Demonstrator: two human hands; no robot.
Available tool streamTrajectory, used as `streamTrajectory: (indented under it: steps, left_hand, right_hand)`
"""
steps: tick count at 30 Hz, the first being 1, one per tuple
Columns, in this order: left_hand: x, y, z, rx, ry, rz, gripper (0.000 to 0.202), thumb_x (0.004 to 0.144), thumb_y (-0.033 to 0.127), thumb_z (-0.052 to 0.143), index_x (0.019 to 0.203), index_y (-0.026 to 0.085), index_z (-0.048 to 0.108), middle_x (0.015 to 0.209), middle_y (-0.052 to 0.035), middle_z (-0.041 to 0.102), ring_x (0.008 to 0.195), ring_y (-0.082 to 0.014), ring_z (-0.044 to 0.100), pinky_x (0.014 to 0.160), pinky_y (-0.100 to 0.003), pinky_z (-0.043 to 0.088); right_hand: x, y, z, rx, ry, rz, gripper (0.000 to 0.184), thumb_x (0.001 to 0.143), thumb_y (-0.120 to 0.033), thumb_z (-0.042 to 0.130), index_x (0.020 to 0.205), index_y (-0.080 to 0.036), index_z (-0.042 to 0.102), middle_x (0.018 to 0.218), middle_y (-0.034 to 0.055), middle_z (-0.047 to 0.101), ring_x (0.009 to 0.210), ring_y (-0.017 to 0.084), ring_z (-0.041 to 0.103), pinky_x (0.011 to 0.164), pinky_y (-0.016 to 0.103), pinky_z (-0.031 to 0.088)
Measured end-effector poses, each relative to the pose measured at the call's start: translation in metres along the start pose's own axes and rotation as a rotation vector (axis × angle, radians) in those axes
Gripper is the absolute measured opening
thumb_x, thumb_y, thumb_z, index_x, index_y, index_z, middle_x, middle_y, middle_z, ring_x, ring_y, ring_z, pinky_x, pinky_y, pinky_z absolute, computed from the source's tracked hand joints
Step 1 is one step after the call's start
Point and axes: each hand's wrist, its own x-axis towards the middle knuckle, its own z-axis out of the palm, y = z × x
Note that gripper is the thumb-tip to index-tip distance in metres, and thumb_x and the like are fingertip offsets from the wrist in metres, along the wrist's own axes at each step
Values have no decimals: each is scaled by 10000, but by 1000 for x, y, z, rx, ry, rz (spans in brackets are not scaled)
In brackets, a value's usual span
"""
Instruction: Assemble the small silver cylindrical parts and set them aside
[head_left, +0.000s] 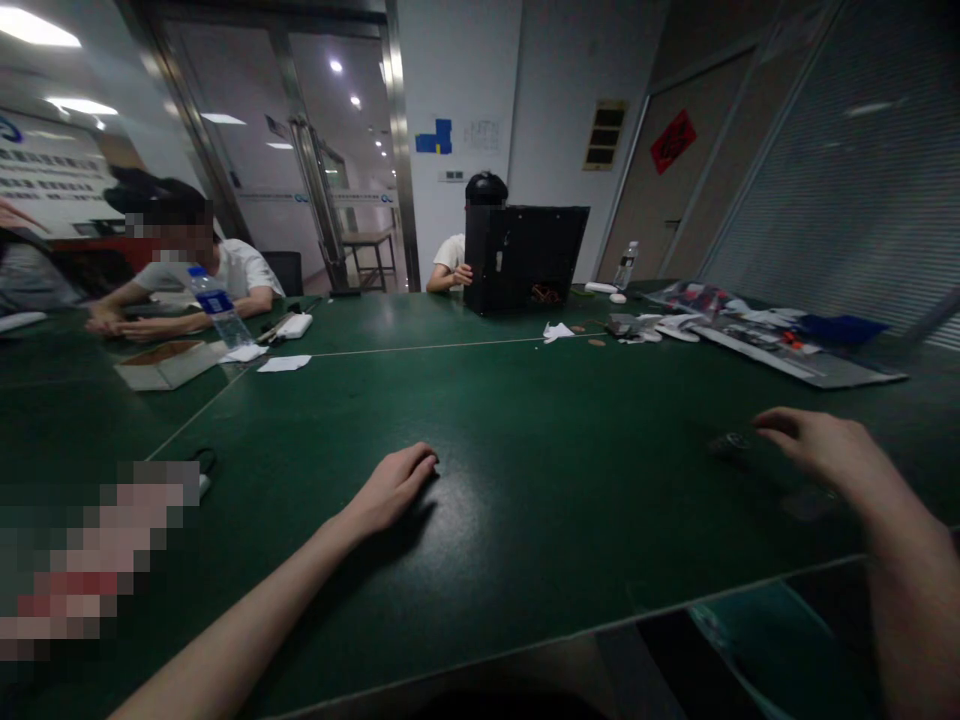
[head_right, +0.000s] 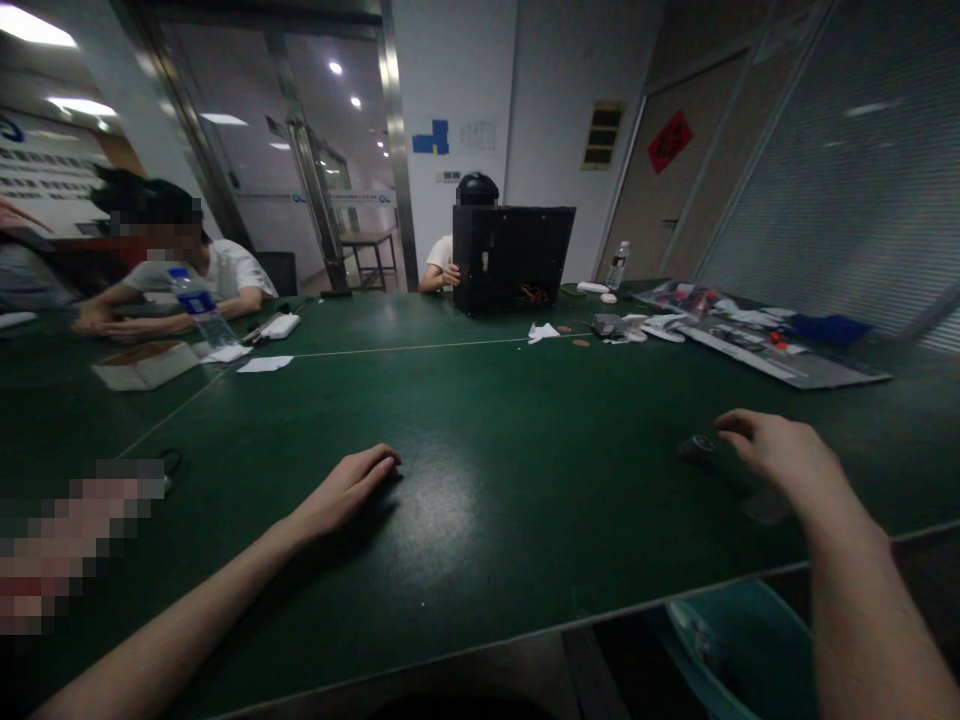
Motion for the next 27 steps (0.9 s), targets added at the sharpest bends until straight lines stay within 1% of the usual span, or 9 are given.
streamTrajectory:
  steps: [2,7,10,13,17,20,24,27]
  left_hand:
    - [-1,-2,-1,-1,-1,3,401,931,447,298,957,176,591,949,-103,646,889,-230,595,794,-317,455]
    - [-1,-5,0,-2,-1,11,418,939,448,272,962,172,585,942,-105,638,874,-225,590,791,-315,455]
    - [0,-3,1,6,-3,8,407,937,447,281,956,177,586,939,-103,640,872,-225,590,782,-309,453]
    - [1,1,1,24,-14,9,394,934,441,293,945,177,585,949,-103,641,885,-229,590,779,-306,453]
    - [0,5,1,38,-20,-9,386,933,441,296,954,181,581,960,-99,640,904,-232,591,789,-306,454]
    - [0,6,0,39,-22,-9,390,935,440,292,954,180,583,958,-102,642,904,-237,591,788,-313,456]
    - [0,6,-1,40,-16,-3,397,935,440,293,935,175,589,954,-110,644,895,-240,593,778,-316,457]
    - [0,5,0,40,-20,3,393,938,432,292,936,173,588,948,-108,643,890,-236,593,777,-313,457]
  right_hand:
    - [4,7,7,2,-28,3,293,767,-352,564,1017,-250,677,1025,96,684,777,261,620,612,321,430]
    - [9,7,17,15,-36,-90,282,764,-351,550,983,-239,687,997,101,686,800,261,631,634,321,434]
    - [13,10,22,34,-37,-108,281,758,-338,550,974,-226,688,979,106,687,816,272,635,652,330,438]
    - [15,11,23,35,-49,-104,275,767,-313,553,987,-208,680,1001,120,680,815,266,634,669,333,436]
    - [15,10,22,33,-56,-105,244,776,-287,553,959,-194,685,994,145,679,808,262,634,675,340,436]
    - [15,9,24,45,-59,-106,250,777,-293,560,971,-199,685,982,125,684,822,265,636,685,340,441]
    - [18,10,27,59,-104,-105,263,767,-287,577,990,-202,689,1010,113,682,870,275,632,719,342,446]
    - [21,12,29,59,-113,-102,303,766,-318,580,1031,-208,676,1028,119,679,871,271,634,694,336,449]
